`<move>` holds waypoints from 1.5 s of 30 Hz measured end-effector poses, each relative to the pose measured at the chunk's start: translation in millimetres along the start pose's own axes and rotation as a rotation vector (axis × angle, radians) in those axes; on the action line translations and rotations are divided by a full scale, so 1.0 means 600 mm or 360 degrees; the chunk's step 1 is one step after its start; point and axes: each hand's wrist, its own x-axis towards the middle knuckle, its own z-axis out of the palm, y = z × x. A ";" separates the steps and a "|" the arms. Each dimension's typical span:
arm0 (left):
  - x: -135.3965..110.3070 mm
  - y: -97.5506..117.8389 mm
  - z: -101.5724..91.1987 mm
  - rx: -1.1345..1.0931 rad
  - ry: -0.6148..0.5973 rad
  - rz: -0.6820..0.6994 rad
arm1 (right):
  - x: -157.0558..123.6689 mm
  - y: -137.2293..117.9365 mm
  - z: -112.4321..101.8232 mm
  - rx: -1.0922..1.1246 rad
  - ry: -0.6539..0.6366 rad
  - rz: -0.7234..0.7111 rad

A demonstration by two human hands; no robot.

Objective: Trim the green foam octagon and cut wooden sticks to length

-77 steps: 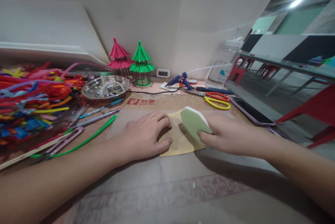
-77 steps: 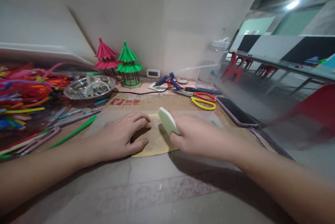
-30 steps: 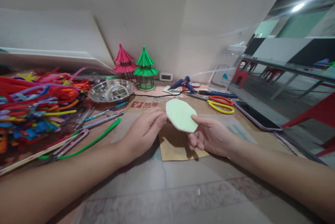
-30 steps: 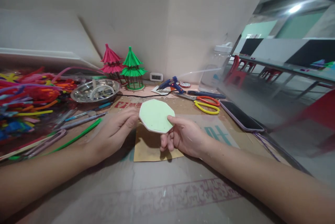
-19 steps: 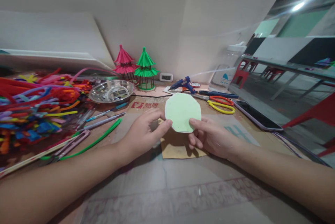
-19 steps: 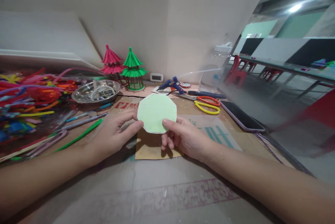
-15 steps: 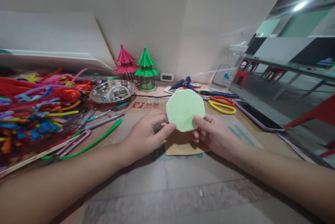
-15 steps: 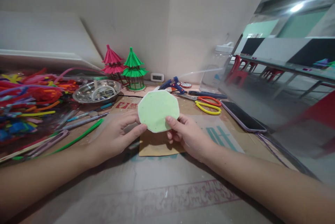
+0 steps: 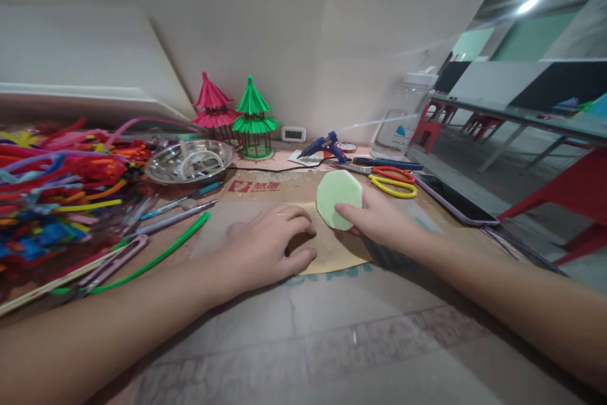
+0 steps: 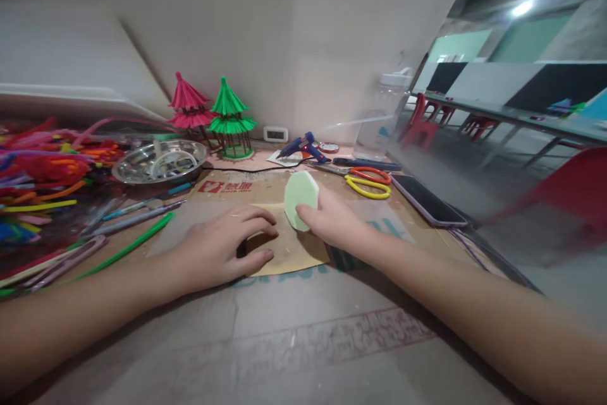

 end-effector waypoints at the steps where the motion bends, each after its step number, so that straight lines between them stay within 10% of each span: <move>1: 0.001 0.001 0.000 0.0018 -0.0018 0.0009 | 0.005 -0.005 0.000 -0.0158 -0.0038 -0.0032; 7: 0.002 0.006 -0.003 0.0098 -0.0028 -0.0010 | 0.020 -0.037 -0.001 -0.0567 -0.0172 -0.0272; 16: 0.000 0.002 0.000 0.0092 -0.0013 0.0049 | -0.037 -0.039 -0.068 -0.0332 -0.0741 0.0158; 22: 0.001 0.002 0.000 0.0084 -0.0002 0.0079 | -0.014 -0.036 -0.028 -0.0264 -0.0209 0.0032; 31: 0.001 0.001 -0.002 0.0109 -0.0029 0.0050 | -0.040 -0.057 -0.083 -0.0403 -0.0956 0.0267; 36: 0.000 0.002 -0.002 0.0118 -0.0004 0.0078 | -0.023 -0.047 -0.036 -0.0389 -0.0351 -0.0012; 45: -0.002 0.001 -0.003 -0.0031 0.0012 0.0058 | -0.034 -0.046 -0.083 -0.0059 -0.0974 0.0163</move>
